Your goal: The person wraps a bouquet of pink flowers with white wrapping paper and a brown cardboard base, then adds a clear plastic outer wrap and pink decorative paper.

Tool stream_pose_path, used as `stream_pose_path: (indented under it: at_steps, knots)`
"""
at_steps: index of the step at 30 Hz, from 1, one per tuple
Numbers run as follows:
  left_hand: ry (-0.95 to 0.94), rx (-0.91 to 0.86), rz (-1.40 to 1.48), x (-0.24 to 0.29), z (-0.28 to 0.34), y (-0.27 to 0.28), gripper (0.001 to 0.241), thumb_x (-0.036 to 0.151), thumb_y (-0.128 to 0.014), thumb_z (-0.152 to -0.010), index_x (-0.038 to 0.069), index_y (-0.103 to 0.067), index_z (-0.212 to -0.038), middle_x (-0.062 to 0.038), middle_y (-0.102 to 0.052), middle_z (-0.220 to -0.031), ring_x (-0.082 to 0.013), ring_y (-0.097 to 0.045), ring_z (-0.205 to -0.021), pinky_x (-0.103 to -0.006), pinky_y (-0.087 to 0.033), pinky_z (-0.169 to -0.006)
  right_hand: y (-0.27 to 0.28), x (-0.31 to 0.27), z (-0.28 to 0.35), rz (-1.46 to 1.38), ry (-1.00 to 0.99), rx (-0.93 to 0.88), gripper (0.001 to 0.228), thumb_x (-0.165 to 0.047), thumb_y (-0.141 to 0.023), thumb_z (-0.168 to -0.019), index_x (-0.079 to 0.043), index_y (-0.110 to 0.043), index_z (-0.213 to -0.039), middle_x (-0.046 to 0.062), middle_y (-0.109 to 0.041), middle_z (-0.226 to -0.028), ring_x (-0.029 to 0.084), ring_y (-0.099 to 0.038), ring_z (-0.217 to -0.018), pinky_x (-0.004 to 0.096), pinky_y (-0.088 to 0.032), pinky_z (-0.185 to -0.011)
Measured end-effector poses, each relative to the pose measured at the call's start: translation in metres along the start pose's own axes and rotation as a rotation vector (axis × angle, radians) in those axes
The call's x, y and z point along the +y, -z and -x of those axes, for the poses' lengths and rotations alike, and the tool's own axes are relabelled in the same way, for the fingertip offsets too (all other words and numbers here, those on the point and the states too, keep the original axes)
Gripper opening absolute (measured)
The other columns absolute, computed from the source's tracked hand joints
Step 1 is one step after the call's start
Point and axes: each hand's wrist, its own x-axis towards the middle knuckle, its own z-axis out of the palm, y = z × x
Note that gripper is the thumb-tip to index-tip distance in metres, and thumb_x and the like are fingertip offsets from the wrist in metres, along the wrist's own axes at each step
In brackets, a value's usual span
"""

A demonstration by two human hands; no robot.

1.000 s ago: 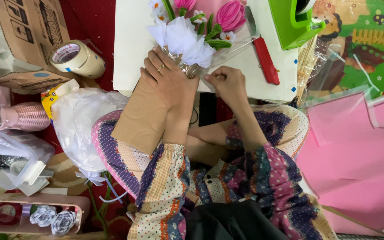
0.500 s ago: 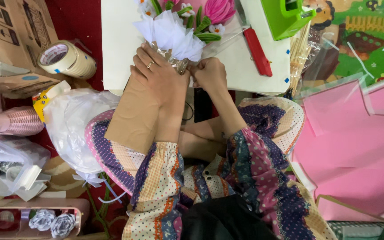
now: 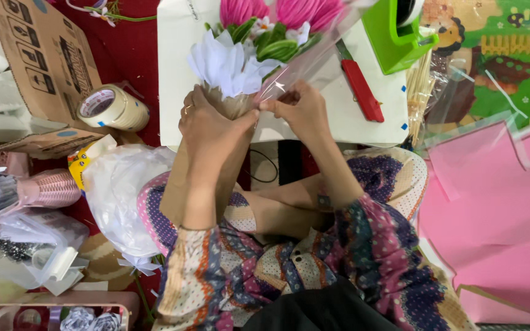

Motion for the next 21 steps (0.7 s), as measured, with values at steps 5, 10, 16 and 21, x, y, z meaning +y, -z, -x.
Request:
stream_pose_path:
  at_steps: [5, 10, 16, 21]
  knots:
    - [0.107, -0.325, 0.521, 0.018, 0.002, 0.051, 0.112, 0.048, -0.084, -0.057, -0.006, -0.027, -0.137, -0.022, -0.039, -0.134, -0.0352, -0.04, -0.128, -0.0423, -0.033, -0.105, 0.012, -0.037, 0.011, -0.235, 0.262, -0.048, 0.04, -0.029, -0.088, -0.064, -0.006, -0.059, -0.081, 0.002, -0.06, -0.07, 0.008, -0.058, -0.067, 0.017, -0.044, -0.068]
    - [0.098, -0.447, 1.002, 0.0, 0.011, 0.045, 0.064, 0.034, -0.081, -0.065, -0.004, -0.046, -0.102, -0.014, -0.052, -0.087, -0.0239, -0.056, -0.081, -0.0345, -0.048, -0.069, 0.025, -0.059, 0.028, -0.023, 0.499, -0.027, 0.037, -0.033, -0.086, -0.07, -0.009, -0.059, -0.077, 0.002, -0.061, -0.074, 0.009, -0.055, -0.072, 0.02, -0.039, -0.071]
    - [0.075, -0.53, 1.383, -0.006, 0.023, 0.041, 0.08, 0.027, -0.078, -0.064, -0.013, -0.037, -0.12, -0.024, -0.05, -0.099, -0.0347, -0.059, -0.091, -0.0489, -0.052, -0.072, 0.035, -0.088, 0.059, 0.076, 0.679, -0.108, 0.024, -0.022, -0.081, -0.076, -0.006, -0.064, -0.081, 0.007, -0.06, -0.081, 0.017, -0.058, -0.076, 0.028, -0.045, -0.077]
    - [0.085, -0.503, 1.488, -0.019, 0.03, 0.024, 0.083, 0.021, -0.077, -0.064, -0.012, -0.033, -0.127, -0.027, -0.051, -0.105, -0.036, -0.057, -0.096, -0.0523, -0.05, -0.077, 0.038, -0.099, 0.071, 0.112, 0.731, -0.19, 0.004, -0.004, -0.07, -0.082, -0.004, -0.067, -0.085, 0.01, -0.06, -0.089, 0.024, -0.062, -0.083, 0.033, -0.047, -0.081]
